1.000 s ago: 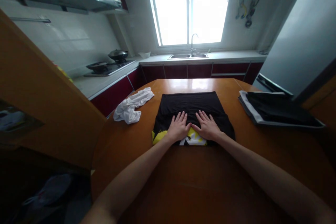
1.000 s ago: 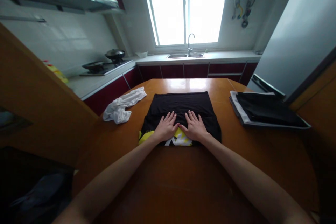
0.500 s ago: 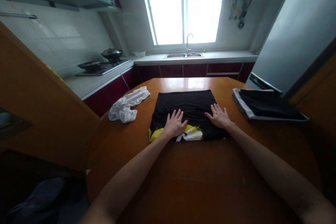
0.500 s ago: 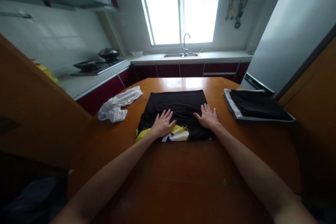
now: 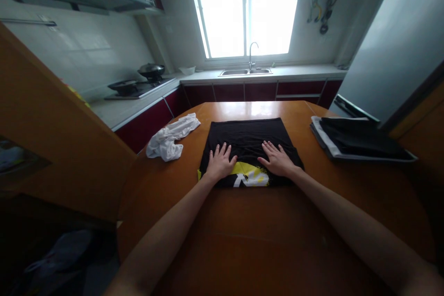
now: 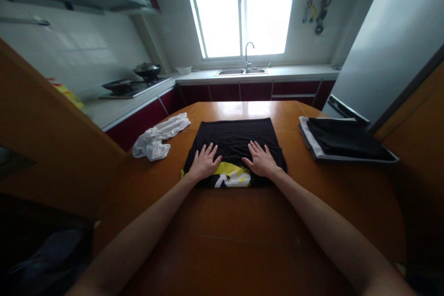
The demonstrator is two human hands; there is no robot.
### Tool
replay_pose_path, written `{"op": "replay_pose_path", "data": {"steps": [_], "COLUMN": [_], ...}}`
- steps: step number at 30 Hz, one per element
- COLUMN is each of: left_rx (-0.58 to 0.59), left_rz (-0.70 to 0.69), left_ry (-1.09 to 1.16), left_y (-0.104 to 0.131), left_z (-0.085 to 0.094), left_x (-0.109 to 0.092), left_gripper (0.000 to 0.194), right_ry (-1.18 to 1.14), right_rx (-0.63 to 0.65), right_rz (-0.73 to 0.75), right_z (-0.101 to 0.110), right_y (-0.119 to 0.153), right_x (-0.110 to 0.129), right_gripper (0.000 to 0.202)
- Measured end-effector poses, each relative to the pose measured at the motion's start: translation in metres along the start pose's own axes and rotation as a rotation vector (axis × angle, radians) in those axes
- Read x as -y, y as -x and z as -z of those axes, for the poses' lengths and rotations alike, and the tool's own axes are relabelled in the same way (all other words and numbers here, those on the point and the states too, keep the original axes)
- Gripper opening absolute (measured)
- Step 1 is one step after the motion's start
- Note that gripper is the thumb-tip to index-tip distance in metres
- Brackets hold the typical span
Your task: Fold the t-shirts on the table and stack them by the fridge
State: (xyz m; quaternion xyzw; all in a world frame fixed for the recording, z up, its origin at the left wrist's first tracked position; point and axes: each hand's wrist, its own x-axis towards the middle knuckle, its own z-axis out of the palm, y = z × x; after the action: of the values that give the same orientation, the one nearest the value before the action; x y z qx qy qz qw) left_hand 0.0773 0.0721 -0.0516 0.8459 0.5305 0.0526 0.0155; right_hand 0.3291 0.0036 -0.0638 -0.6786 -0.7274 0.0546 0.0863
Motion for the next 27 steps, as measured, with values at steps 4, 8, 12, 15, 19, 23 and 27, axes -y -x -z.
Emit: {"op": "replay_pose_path", "data": {"steps": [4, 8, 12, 15, 19, 23, 27], "left_rx": [0.014, 0.033, 0.041, 0.035, -0.033, -0.021, 0.01], "left_rz": [0.005, 0.01, 0.019, 0.009, -0.174, -0.291, -0.302], "left_ry": [0.003, 0.005, 0.006, 0.001, 0.013, 0.05, 0.041], "left_y": [-0.001, -0.002, -0.003, -0.002, 0.004, 0.012, 0.016], "left_z": [0.003, 0.003, 0.003, 0.007, 0.01, 0.001, -0.008], "left_x": [-0.002, -0.001, 0.001, -0.002, -0.017, -0.037, -0.041], "left_gripper": [0.07, 0.071, 0.07, 0.071, 0.066, 0.065, 0.066], "right_ry": [-0.001, 0.0, 0.026, 0.054, -0.035, -0.083, -0.09], "right_rx": [0.012, 0.003, -0.124, -0.318, -0.298, -0.136, -0.089], "right_rz": [-0.082, -0.147, -0.159, -0.081, 0.084, 0.216, 0.201], "right_z": [0.002, 0.005, 0.01, 0.013, 0.007, -0.001, -0.003], "right_y": [-0.002, -0.001, 0.004, 0.01, 0.016, 0.016, 0.016], "right_x": [-0.009, -0.02, -0.022, -0.011, 0.012, 0.023, 0.018], "right_gripper": [0.082, 0.082, 0.075, 0.067, 0.057, 0.058, 0.063]}}
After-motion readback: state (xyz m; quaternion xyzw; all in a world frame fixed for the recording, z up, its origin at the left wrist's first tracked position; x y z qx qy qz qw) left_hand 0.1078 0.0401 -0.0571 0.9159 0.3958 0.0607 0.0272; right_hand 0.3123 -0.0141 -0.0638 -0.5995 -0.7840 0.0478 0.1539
